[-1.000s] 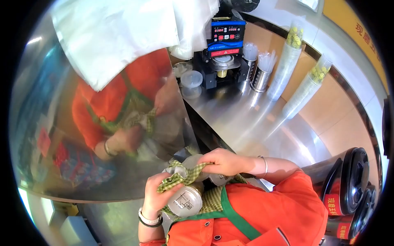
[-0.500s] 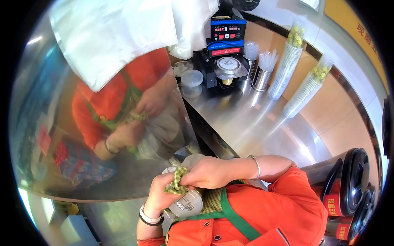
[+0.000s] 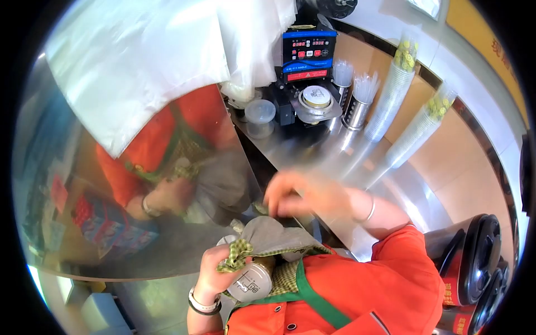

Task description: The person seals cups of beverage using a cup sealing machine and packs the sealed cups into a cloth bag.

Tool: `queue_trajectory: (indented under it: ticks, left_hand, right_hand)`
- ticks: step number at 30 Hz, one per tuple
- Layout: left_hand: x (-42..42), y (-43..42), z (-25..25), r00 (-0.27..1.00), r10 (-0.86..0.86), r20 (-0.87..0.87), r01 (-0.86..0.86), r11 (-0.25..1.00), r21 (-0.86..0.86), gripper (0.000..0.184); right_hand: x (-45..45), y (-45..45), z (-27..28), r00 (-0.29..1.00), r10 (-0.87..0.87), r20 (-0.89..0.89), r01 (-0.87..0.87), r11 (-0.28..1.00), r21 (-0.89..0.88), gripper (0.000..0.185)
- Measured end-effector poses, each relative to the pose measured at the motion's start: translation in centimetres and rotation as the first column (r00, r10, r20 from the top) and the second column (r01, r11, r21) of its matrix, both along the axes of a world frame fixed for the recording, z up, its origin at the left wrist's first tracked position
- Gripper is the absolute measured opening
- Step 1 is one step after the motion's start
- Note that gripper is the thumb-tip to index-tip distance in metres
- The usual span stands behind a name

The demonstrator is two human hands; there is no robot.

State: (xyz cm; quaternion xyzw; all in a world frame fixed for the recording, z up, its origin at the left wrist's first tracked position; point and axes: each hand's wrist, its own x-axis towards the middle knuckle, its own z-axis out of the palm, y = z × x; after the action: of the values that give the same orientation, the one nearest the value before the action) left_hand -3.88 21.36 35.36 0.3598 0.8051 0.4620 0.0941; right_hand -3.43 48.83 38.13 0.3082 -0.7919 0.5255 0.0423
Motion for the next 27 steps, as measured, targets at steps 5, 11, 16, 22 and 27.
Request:
queue_trajectory:
  ticks: [5,11,16,22,27]
  left_hand:
    - [0.4,0.1,-0.2,0.998,0.061,-0.011,-0.061,0.997,0.044,0.017]
    - [1.5,1.2,0.1,0.983,0.181,0.041,-0.181,0.984,0.001,0.016]
    - [3.3,0.7,0.0,0.942,0.332,0.053,-0.33,0.943,-0.05,0.015]
    - [6.3,-1.5,0.2,0.836,0.536,0.122,-0.531,0.845,-0.072,0.009]
    - [6.2,-3.3,-5.6,0.839,0.536,0.095,-0.527,0.843,-0.103,0.014]
  right_hand:
    - [-10.7,14.7,-4.6,0.504,-0.777,-0.377,0.847,0.358,0.394,0.062]
    - [-17.2,19.5,-5.4,0.373,-0.91,-0.18,0.681,0.137,0.719,0.101]
    - [-19.6,21.4,-5.3,0.372,-0.918,-0.139,0.641,0.146,0.754,0.101]
    - [-16.5,21.7,-1.2,0.359,-0.805,-0.473,0.877,0.116,0.467,0.09]
    - [-10.9,19.1,1.7,0.344,-0.617,-0.708,0.939,0.248,0.24,0.075]
